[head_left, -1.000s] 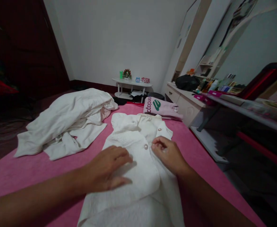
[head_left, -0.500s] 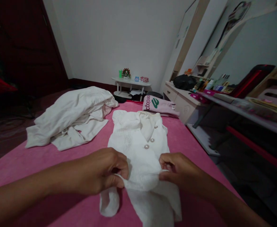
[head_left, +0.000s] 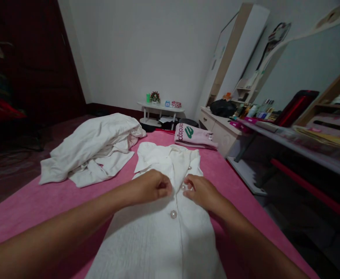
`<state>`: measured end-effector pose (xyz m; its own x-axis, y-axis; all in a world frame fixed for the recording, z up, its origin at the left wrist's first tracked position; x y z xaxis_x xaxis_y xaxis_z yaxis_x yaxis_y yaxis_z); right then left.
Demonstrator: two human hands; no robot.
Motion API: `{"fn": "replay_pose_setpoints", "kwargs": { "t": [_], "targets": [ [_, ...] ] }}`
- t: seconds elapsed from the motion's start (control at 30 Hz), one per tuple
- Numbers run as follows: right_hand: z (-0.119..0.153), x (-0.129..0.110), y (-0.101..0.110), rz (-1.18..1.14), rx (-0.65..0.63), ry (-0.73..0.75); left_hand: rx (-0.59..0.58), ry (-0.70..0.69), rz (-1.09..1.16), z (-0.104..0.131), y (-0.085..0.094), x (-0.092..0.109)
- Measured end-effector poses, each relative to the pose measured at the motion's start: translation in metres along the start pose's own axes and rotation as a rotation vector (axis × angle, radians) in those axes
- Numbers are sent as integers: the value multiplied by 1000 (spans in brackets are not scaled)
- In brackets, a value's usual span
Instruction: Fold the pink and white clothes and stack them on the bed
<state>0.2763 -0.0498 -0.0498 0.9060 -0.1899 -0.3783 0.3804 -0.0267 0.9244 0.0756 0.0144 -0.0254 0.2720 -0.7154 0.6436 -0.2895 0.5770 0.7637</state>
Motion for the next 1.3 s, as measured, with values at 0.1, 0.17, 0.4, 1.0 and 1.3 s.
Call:
{"fn": "replay_pose_setpoints", "kwargs": {
  "t": [0.1,0.17,0.4,1.0,1.3],
  "targets": [
    [-12,-1,-12,162,-5,-57,254,148,-201,-37,-6,-26],
    [-13,-1,-11,202,-13,-80,282,235,-260,-49,-19,-41],
    [-20,-14,13,94,-29,53,374,234,-360,-43,-48,-50],
    [-47,-20,6,58,-156,18,300,-96,-213,-36,-33,-68],
    [-44,-13,0,247,-162,1,408,-293,-418,-27,-26,-52]
  ]
}}
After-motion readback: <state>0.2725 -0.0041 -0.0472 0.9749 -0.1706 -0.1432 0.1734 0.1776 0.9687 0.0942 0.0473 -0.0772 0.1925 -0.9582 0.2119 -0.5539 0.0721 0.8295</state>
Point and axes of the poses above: each hand's wrist, its own z-axis away from the middle knuckle, its own y-axis out of the back of the hand, x = y × z, the point moved 2 cm from there along -z, towards the middle knuckle, and after that the axes turned 8 degrees about -y, right-handed, at the moved point
